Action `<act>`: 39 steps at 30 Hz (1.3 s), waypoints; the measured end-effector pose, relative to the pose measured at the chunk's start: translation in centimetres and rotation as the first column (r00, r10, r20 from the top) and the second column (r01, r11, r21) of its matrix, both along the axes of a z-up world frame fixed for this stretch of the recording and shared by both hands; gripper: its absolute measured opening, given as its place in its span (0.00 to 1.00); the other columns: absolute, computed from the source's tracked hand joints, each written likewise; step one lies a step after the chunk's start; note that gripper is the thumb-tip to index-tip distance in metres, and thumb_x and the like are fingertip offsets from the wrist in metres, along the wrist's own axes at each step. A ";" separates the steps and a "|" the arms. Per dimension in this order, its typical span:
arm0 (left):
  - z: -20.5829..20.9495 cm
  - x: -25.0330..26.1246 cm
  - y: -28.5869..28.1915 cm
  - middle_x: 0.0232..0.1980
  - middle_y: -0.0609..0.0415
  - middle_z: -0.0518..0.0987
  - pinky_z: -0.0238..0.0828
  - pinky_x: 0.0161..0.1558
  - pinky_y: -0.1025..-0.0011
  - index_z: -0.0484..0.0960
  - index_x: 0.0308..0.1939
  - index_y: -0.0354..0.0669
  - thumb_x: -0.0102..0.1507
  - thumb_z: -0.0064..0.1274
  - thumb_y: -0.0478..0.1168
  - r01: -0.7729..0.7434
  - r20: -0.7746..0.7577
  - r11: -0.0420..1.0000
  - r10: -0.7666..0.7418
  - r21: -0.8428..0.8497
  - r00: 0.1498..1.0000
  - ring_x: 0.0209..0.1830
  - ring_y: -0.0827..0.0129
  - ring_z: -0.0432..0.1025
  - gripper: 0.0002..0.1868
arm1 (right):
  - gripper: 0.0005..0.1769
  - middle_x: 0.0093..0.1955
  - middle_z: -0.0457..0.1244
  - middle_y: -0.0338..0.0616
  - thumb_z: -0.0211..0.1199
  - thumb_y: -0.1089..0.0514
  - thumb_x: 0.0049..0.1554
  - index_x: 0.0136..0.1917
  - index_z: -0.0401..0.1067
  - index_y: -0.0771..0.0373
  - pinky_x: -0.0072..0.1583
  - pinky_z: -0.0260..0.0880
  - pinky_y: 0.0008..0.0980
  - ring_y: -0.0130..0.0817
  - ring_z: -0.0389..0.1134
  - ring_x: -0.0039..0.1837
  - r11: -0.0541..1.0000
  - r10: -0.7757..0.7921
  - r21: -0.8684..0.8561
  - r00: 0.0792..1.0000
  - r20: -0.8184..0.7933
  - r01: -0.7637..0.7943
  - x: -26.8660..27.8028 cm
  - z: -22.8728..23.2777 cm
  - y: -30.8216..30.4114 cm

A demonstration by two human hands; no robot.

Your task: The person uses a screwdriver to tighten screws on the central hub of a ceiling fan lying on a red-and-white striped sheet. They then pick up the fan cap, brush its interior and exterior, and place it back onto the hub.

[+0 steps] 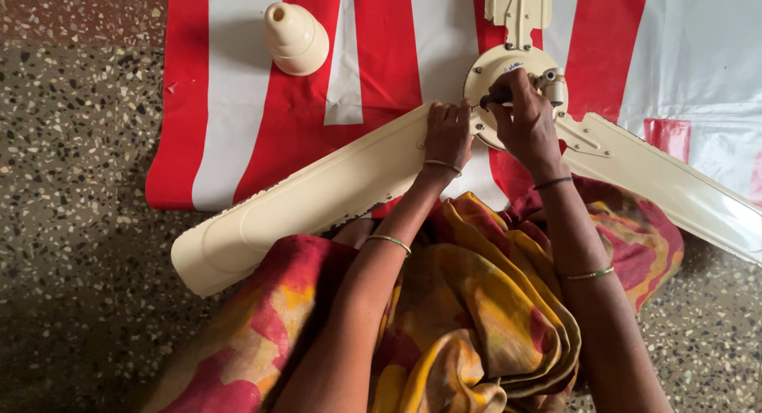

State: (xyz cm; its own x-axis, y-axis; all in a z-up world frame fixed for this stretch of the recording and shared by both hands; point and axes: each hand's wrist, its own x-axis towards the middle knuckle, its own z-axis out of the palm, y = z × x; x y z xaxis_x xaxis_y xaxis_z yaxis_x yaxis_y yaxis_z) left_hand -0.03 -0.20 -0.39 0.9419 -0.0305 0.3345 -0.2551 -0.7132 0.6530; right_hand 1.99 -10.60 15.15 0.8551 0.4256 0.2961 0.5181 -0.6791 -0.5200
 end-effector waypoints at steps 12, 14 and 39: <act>-0.3 0.3 -0.1 0.51 0.43 0.76 0.52 0.75 0.48 0.67 0.66 0.33 0.51 0.67 0.39 0.003 -0.013 1.000 -0.003 0.011 1.000 0.60 0.51 0.68 0.41 | 0.23 0.47 0.70 0.54 0.75 0.60 0.61 0.56 0.61 0.66 0.47 0.75 0.41 0.47 0.76 0.49 0.965 -0.255 -0.052 0.965 0.062 0.259 -0.8 -1.3 -0.2; 0.1 0.3 0.1 0.51 0.43 0.76 0.53 0.75 0.48 0.67 0.66 0.33 0.52 0.67 0.39 0.024 -0.011 1.000 -0.024 0.003 1.000 0.59 0.51 0.68 0.41 | 0.21 0.47 0.71 0.53 0.74 0.61 0.61 0.56 0.62 0.66 0.48 0.76 0.38 0.44 0.77 0.50 0.969 -0.248 0.018 0.967 0.059 0.248 -0.7 -0.6 -0.1; 0.8 -0.3 0.3 0.53 0.41 0.76 0.56 0.74 0.48 0.67 0.67 0.30 0.55 0.64 0.38 0.003 0.036 0.998 -0.001 -0.059 0.999 0.60 0.50 0.68 0.38 | 0.13 0.48 0.71 0.52 0.65 0.71 0.64 0.57 0.61 0.68 0.57 0.78 0.35 0.44 0.78 0.56 0.981 -0.122 -0.136 0.983 0.138 0.141 11.4 0.0 -10.1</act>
